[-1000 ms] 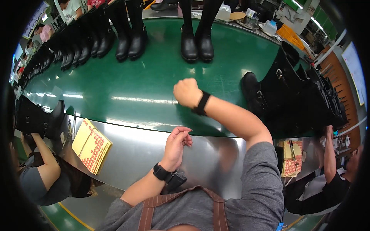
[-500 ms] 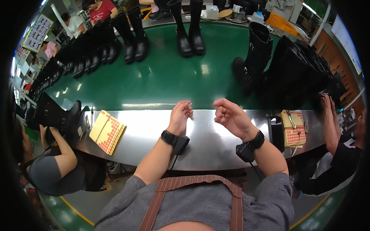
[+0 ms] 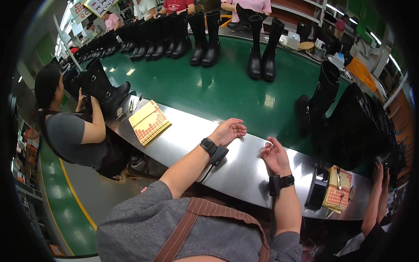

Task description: Inspecting pairs of black boots for defects, checking zippers and hardware, and placing them on a conveyor belt.

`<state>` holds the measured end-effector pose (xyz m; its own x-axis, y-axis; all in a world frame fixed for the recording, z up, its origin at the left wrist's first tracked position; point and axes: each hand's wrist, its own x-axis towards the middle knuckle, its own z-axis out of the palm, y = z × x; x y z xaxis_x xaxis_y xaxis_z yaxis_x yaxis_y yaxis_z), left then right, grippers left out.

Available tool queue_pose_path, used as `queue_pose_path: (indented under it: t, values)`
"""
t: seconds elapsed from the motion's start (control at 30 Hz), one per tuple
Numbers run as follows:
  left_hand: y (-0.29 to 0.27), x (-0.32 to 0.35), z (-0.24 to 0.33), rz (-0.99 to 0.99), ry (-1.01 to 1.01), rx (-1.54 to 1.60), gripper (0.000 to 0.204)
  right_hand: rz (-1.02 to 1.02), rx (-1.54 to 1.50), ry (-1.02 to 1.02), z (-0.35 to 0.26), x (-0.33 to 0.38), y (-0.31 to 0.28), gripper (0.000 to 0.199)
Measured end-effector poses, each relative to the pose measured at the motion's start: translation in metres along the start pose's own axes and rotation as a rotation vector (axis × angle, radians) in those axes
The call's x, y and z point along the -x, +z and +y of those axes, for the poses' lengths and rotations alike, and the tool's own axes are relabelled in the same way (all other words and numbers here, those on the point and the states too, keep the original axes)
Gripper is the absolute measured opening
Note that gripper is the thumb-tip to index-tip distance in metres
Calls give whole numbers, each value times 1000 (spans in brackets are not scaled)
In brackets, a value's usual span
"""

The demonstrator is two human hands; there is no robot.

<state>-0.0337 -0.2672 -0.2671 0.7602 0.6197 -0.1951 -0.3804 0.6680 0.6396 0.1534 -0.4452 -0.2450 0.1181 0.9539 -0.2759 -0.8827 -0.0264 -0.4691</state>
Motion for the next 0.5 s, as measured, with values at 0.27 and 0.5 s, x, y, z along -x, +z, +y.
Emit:
queue_pose_path:
  t: [0.27,0.5]
  values:
    - [-2,2,-1,9,-2,34,20,-19,129,14,1,-3,1,16]
    - [-2,1,-10,-37,51,77,19,-19,162,5,1,-5,-9,15]
